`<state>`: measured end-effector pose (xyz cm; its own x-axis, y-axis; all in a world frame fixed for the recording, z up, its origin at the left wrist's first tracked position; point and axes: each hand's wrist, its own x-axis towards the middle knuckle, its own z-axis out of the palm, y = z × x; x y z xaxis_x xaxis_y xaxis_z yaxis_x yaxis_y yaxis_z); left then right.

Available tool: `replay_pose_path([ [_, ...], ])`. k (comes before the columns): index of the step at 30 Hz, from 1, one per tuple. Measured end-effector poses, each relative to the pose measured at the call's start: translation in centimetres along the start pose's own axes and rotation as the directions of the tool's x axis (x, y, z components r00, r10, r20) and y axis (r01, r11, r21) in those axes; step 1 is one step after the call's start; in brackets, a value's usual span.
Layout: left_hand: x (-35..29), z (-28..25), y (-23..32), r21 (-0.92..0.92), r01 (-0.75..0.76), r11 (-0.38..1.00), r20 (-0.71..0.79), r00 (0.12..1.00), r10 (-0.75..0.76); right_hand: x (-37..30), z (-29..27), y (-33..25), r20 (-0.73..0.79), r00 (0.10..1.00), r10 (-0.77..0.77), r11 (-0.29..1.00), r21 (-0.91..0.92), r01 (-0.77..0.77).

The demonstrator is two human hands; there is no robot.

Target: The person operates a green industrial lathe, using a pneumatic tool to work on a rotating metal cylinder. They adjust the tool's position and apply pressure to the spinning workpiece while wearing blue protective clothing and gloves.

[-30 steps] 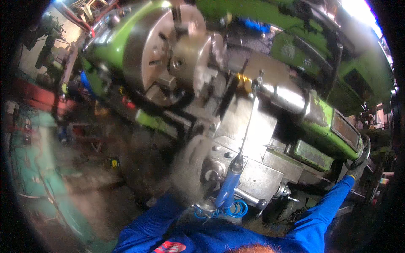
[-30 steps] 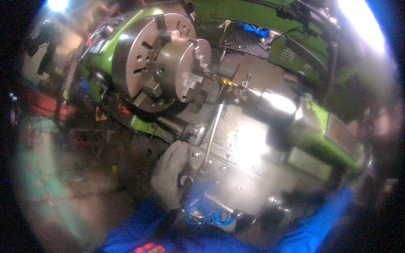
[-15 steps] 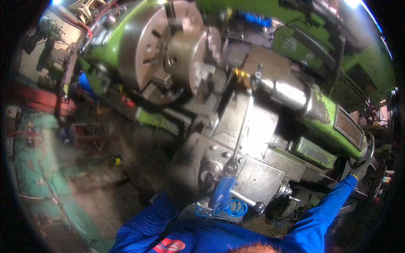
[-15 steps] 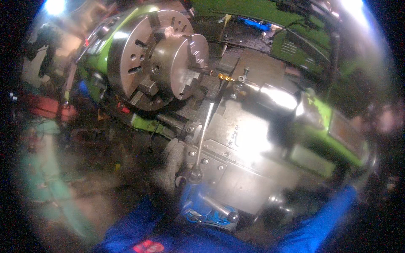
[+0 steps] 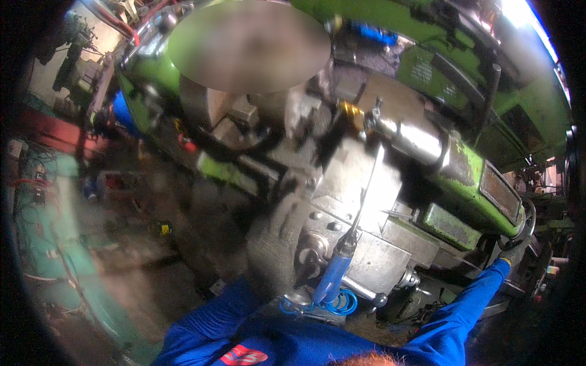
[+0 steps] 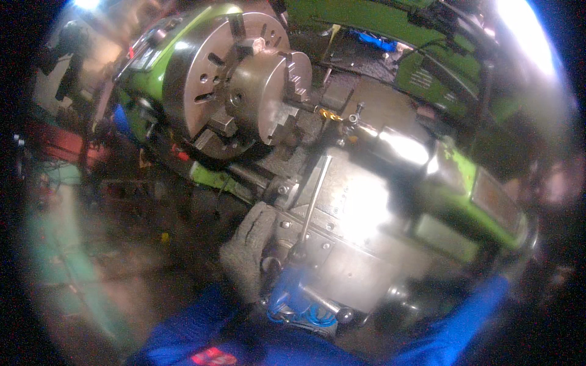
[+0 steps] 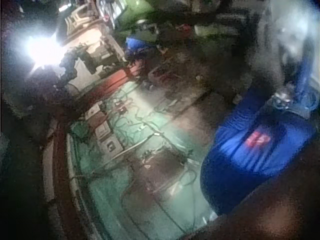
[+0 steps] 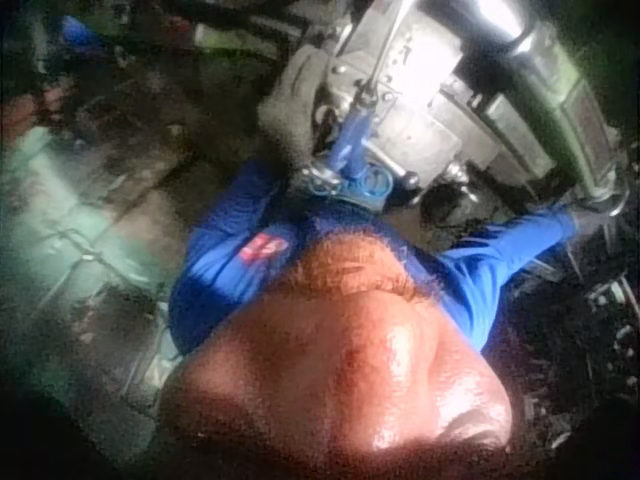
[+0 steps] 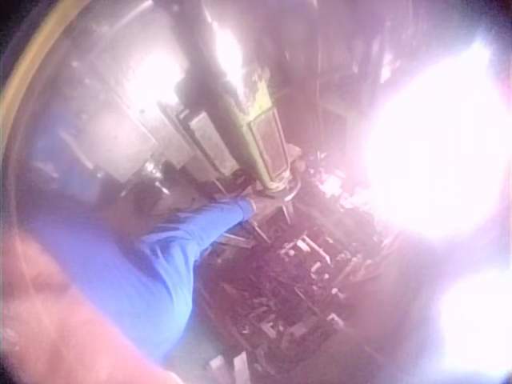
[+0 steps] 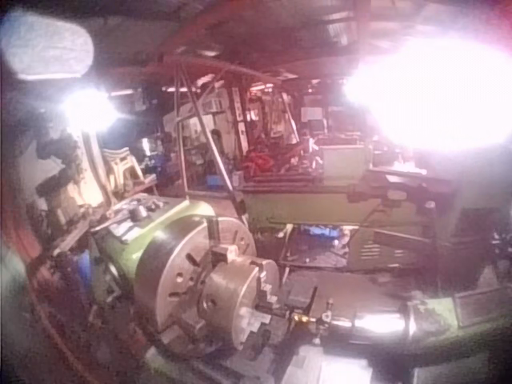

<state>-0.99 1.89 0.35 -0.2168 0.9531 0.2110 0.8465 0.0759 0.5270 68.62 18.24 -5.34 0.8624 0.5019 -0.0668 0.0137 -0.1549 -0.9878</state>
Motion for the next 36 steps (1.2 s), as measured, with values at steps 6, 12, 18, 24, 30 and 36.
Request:
replay_pose_path([
  [6,0.5,-0.5,0.6,-0.002,-0.014,1.0,-0.023,1.0,0.014,0.4,0.3,-0.1,0.0,1.0,-0.026,0.999,-0.044,0.026],
  [12,0.3,-0.6,-0.7,-0.082,-0.076,0.994,0.05,0.996,0.08,0.6,-0.1,0.1,-0.008,0.999,-0.037,0.997,-0.063,0.036],
  [18,0.0,-0.5,-0.4,-0.109,-0.105,0.988,0.019,0.994,0.107,0.9,-0.5,0.3,-0.01,0.999,-0.047,0.993,-0.108,0.045],
  [24,-0.3,-0.7,0.3,0.002,-0.01,1.0,0.06,0.998,0.01,1.1,0.8,-0.1,0.005,0.996,-0.086,0.979,-0.184,0.085],
  [30,-0.3,-0.8,0.6,0.269,0.02,0.963,0.087,0.995,-0.045,1.0,1.5,-0.3,0.02,0.993,-0.117,0.959,-0.256,0.119],
  [36,0.1,-1.9,-0.2,0.012,-0.056,0.998,0.139,0.989,0.054,0.5,0.6,-0.6,0.059,0.983,-0.171,0.909,-0.377,0.181],
])
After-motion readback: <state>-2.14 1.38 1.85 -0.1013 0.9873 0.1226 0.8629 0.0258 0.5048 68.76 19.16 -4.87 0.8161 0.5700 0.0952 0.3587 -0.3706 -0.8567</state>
